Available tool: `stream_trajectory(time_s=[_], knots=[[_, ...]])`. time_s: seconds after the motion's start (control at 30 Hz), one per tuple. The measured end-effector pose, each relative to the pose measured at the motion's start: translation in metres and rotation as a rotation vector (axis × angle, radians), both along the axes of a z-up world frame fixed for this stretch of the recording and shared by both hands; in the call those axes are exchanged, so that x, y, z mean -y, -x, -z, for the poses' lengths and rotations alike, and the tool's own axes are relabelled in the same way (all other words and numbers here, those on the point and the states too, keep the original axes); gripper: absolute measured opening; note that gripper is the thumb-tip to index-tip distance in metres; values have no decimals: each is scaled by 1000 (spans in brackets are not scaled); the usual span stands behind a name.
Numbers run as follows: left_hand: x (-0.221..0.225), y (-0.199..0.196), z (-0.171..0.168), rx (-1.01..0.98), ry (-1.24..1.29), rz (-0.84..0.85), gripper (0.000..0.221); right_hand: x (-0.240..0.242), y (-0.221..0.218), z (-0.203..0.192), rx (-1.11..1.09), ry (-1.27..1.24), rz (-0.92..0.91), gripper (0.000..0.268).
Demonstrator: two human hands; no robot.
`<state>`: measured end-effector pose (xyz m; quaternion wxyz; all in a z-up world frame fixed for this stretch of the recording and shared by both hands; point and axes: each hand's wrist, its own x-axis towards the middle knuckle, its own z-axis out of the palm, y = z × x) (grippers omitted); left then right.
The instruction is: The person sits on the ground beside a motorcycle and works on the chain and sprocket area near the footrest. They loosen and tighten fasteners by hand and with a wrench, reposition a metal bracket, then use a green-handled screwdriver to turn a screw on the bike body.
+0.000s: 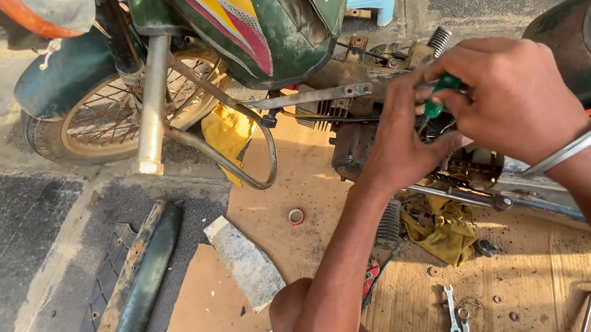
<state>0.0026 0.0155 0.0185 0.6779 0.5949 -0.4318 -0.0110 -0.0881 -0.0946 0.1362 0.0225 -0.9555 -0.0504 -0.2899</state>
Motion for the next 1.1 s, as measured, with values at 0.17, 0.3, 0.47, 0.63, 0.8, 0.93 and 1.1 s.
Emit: stream_trajectory(time_s=[0.17,0.3,0.47,0.63,0.8,0.93,1.1], knots=[[-12,-5,14,-19,82,157,72,5,25,-23,-58,-21,-45,20],[-18,-18,21,-124,233,328,45,29,80,10,-240,-279,35,23],[-12,-10,21,243,-509,-272,42,36,147,122,-549,-531,36,20],[9,-4,31,355,-881,-322,57,32,169,286,-788,-769,431,11],[13,-11,33,356,-854,-282,56,38,226,498,-518,-1472,505,16],[11,-17,37,318,-760,-293,38,25,244,551,-308,-1718,927,32],[17,-19,46,463,-664,-346,38,16,243,503,-348,-1344,934,38]])
